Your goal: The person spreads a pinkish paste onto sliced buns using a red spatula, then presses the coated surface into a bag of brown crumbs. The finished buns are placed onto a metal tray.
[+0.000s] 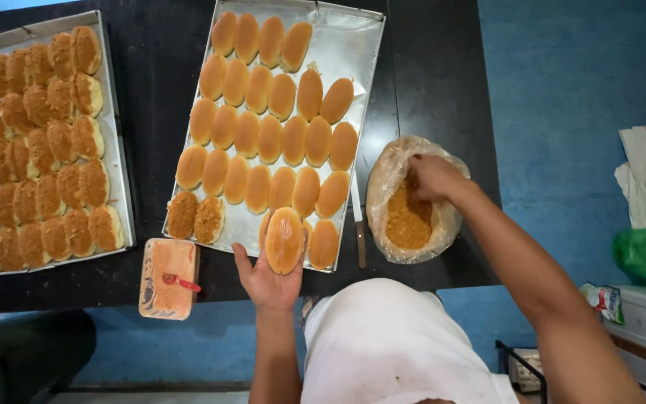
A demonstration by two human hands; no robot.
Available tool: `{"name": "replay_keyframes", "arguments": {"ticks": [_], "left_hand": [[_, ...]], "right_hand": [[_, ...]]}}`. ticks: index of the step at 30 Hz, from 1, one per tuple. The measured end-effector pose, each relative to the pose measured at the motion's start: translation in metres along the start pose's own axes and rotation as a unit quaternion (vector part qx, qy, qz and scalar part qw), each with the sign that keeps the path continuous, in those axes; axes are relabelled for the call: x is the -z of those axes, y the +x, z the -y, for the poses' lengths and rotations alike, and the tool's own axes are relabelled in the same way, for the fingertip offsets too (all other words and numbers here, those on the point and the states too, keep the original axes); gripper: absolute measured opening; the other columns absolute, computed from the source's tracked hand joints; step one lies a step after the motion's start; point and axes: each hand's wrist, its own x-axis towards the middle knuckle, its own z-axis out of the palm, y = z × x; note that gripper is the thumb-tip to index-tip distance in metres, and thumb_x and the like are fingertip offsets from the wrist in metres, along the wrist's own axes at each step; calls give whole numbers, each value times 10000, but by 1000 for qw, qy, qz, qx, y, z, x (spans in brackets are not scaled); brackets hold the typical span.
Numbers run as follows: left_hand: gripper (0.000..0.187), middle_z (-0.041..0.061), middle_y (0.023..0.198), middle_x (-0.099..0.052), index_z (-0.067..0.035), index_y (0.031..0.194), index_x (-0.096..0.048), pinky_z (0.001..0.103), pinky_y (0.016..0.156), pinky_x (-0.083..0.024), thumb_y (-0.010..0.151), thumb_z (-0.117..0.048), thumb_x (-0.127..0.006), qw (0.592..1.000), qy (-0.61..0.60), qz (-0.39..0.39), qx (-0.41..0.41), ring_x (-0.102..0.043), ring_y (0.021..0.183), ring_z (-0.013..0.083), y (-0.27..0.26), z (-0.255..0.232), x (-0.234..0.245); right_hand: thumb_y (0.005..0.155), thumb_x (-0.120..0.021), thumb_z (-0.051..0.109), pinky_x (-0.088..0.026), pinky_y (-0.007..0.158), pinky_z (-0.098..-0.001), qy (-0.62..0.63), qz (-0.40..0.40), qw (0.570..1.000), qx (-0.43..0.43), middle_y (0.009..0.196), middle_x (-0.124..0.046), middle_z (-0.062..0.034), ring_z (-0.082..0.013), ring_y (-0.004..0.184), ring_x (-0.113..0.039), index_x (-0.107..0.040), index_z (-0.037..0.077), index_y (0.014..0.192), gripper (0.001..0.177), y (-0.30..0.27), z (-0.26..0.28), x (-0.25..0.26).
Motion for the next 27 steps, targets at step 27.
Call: {"name": "replay_keyframes", "arguments": {"ticks": [27], "left_hand": [[967, 192, 1593, -424, -121, 1551, -434, 547, 1229, -293, 820, -749, -516, 997, -37, 64, 8, -350, 1501, 400, 5, -2, 35]], "right_hand": [[753, -733, 227, -522, 981, -457, -113, -133, 979, 103, 1217, -605, -166, -388, 1211, -593, -599, 95, 1349, 626, -88, 27, -74]]}}
